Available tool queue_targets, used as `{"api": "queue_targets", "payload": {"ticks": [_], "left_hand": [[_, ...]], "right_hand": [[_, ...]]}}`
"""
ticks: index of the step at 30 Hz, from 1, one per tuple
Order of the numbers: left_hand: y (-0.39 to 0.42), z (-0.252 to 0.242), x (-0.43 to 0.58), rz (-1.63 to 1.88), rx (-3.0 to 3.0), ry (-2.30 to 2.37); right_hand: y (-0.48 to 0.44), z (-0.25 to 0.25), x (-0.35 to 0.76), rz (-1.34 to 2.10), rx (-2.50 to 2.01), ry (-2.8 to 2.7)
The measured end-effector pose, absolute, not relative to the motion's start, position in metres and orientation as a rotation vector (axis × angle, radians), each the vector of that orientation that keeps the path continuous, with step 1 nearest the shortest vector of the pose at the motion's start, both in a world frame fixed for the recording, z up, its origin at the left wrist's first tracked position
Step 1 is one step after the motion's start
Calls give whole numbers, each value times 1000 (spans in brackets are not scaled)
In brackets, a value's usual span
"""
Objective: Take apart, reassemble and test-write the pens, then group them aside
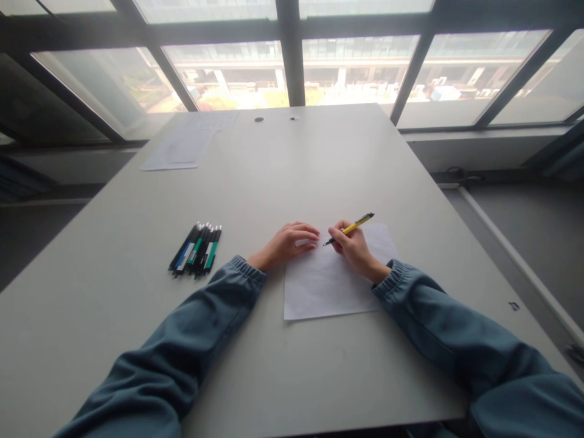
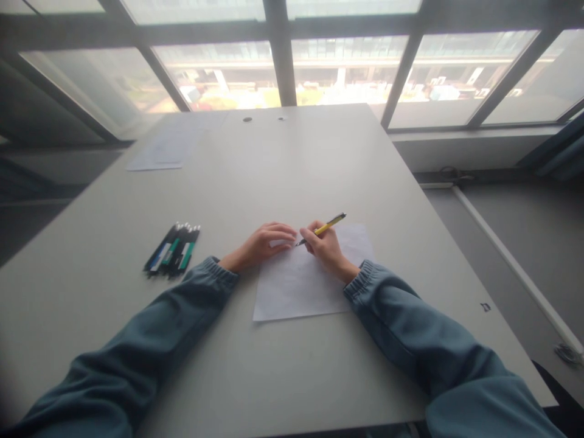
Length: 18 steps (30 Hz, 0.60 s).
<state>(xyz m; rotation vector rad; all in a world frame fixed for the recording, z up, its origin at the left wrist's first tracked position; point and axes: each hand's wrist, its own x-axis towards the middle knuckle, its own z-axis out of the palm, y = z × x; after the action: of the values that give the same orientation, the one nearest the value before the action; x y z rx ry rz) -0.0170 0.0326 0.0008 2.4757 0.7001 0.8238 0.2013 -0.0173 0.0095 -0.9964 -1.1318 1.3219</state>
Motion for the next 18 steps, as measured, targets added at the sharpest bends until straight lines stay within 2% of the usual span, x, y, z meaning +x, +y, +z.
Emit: {"api": "queue_targets", "payload": {"ticks": [7,14,18], "left_hand": [[22,13,-17,1040,2360,877],[20,13,-15,923,2426,760],[20,13,-15,1040,2380,812]], "right_hand": [[-16,14,202,1438,-938,-1083],[-19,11,201,1412,-888,-1363],[-19,16,202,1414,-861,-1246]]}}
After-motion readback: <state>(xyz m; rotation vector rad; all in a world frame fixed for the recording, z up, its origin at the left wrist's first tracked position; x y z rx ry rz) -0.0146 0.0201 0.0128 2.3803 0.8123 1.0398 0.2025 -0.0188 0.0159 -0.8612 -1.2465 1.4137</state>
